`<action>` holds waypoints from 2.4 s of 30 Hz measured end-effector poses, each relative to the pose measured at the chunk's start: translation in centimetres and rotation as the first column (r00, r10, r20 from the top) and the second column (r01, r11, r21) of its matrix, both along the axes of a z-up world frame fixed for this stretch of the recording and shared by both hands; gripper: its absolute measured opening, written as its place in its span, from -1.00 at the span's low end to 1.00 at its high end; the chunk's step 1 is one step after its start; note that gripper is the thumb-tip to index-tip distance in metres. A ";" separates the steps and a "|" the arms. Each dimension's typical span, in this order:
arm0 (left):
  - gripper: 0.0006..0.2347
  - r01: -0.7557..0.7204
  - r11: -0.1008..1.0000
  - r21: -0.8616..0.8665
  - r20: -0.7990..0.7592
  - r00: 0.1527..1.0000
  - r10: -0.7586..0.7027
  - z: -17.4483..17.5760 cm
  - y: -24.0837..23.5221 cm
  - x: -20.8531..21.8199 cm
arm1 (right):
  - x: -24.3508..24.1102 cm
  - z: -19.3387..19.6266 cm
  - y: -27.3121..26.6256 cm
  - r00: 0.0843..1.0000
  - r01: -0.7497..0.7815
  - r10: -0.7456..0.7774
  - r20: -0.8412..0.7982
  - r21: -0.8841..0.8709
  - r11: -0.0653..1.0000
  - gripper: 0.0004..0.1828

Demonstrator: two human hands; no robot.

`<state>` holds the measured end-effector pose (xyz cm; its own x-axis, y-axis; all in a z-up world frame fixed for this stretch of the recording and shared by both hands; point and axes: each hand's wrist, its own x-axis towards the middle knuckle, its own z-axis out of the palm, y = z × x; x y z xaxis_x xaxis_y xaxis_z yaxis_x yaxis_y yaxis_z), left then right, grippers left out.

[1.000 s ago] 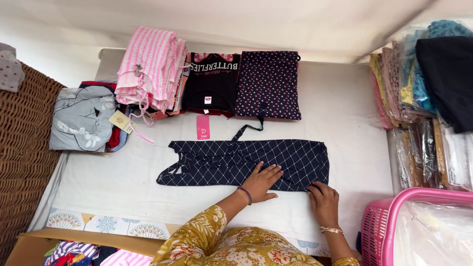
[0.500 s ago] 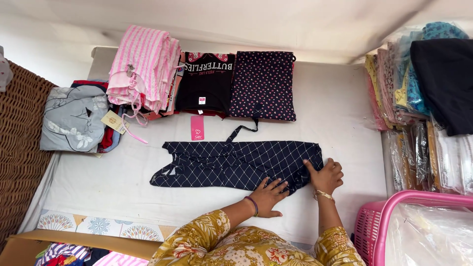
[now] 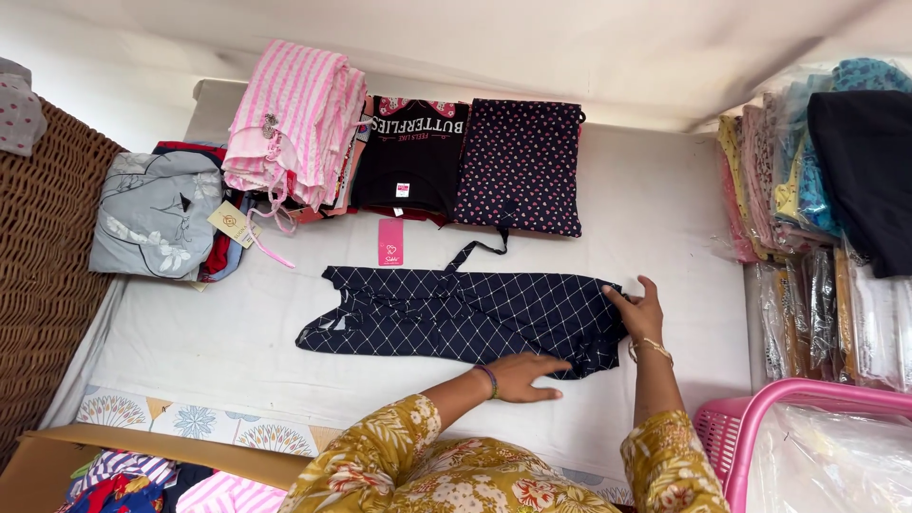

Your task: Folding and stacking various items of clothing on a flat surface.

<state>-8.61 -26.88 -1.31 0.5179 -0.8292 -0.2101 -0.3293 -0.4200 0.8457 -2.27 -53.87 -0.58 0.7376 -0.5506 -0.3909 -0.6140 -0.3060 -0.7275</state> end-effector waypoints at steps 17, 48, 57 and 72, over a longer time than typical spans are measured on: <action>-0.39 0.231 0.968 0.101 0.048 0.970 -0.237 1.7 -4.8 0.4 | 2.0 -1.2 -1.7 0.933 -0.360 0.359 0.028 0.023 0.933 -0.63; -0.26 -0.308 0.906 0.289 0.534 0.838 0.115 1.1 -1.0 8.6 | -8.5 -2.5 0.8 0.963 -0.248 0.192 -0.187 -0.347 0.904 -0.50; -0.18 -0.519 0.855 0.001 -0.588 0.692 0.420 -0.1 0.5 4.8 | -6.1 0.7 4.1 1.000 0.007 -0.018 0.011 0.642 0.767 -0.48; -0.32 -0.775 0.632 -0.016 -0.789 0.398 0.468 -4.2 11.1 5.9 | -6.6 2.4 12.9 0.843 -0.534 0.483 0.237 0.261 0.804 -0.25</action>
